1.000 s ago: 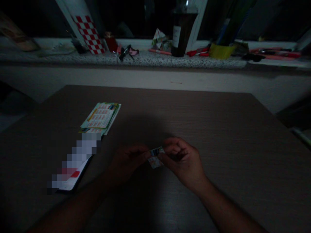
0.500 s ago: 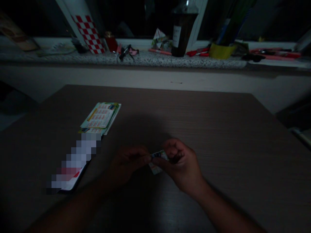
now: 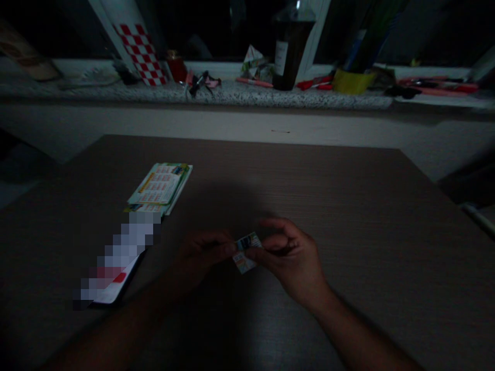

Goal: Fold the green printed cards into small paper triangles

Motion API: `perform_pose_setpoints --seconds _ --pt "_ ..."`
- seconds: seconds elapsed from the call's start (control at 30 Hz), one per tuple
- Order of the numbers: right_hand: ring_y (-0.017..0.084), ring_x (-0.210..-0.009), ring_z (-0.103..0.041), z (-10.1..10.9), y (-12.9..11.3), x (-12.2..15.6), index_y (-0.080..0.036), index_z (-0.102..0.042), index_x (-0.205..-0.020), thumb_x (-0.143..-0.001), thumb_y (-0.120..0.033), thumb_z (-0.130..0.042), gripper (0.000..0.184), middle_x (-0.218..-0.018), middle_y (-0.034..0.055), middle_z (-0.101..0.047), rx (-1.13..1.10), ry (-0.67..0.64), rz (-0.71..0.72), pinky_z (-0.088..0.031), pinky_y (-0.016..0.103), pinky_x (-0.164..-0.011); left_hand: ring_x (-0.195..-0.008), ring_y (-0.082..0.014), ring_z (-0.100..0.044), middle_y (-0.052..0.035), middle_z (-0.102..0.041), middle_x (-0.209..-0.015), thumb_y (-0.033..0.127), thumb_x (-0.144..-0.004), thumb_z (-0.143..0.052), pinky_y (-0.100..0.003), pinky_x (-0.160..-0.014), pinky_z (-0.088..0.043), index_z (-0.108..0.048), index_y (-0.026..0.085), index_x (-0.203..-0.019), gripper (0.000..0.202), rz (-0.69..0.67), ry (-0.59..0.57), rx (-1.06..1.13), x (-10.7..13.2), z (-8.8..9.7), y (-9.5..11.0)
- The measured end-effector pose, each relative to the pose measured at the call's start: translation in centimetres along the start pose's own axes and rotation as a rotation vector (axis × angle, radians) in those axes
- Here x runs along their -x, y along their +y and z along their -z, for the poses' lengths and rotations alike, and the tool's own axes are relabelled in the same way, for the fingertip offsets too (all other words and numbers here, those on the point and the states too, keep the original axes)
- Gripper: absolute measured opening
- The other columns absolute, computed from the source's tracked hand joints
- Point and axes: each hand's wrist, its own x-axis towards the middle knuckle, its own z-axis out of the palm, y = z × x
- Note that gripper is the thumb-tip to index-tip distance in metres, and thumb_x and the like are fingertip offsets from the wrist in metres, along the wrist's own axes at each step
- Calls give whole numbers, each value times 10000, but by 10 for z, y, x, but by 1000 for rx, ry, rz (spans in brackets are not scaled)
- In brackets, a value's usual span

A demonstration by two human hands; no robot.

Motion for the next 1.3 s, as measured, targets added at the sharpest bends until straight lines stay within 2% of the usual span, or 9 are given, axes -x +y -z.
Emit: perform_pose_setpoints --seconds 0.1,0.33,0.5,0.6,0.73,0.97,1.13,1.3 --pt "116 -445 -627 1 1 0 -210 -610 -883 -630 -203 -802 318 -523 -58 -661 42 19 22 -521 200 -452 -607 -112 -522 3 -606 -623 316 -749 -701 -225 -610 -398 -683 137 -656 203 23 14 18 -1 0 -2" --pt "135 -562 -683 5 8 1 -246 -569 -1091 -669 -190 -785 477 -673 -36 -723 41 -46 37 -565 224 -541 -621 -120 -548 -2 -618 -653 344 -748 -697 -227 -609 -416 -653 135 -685 222 38 58 17 0 1 -7" --pt "127 -587 -670 8 13 2 -258 -552 -1137 -712 -193 -764 479 -690 -38 -705 144 -120 113 -542 223 -551 -625 -119 -540 0 -601 -651 350 -834 -613 -219 -590 -399 -649 138 -729 239 -20 -42 -191 2 -5 -6" --pt "137 -605 -661 8 13 4 -265 -545 -1156 -724 -205 -755 484 -708 -28 -698 192 -139 137 -533 245 -559 -583 -99 -477 20 -529 -602 347 -883 -550 -205 -551 -355 -615 142 -673 301 -89 3 -329 4 -7 -5" --pt "139 -577 -650 5 13 7 -282 -564 -1145 -745 -222 -743 442 -686 -30 -695 194 -146 122 -516 242 -524 -602 -101 -482 21 -521 -620 351 -906 -521 -204 -560 -354 -608 144 -692 310 -126 34 -396 5 -8 -5" --pt "128 -587 -671 7 11 6 -275 -610 -1088 -771 -184 -721 348 -679 -39 -700 141 -182 135 -543 219 -542 -592 -97 -477 18 -534 -621 406 -894 -534 -195 -552 -372 -622 130 -723 336 -35 -17 -233 4 -7 -9" --pt "117 -614 -679 7 10 6 -291 -576 -1169 -806 -162 -687 400 -717 -37 -715 92 -204 137 -545 199 -548 -583 -95 -470 17 -537 -618 418 -884 -546 -197 -542 -361 -635 130 -729 339 -44 -5 -204 2 -6 -10" --pt "112 -625 -678 7 7 5 -290 -626 -1080 -817 -147 -671 303 -729 -35 -719 81 -215 178 -545 194 -562 -588 -99 -470 12 -545 -628 415 -878 -555 -203 -545 -367 -648 133 -738 328 -39 3 -159 3 -6 -9"
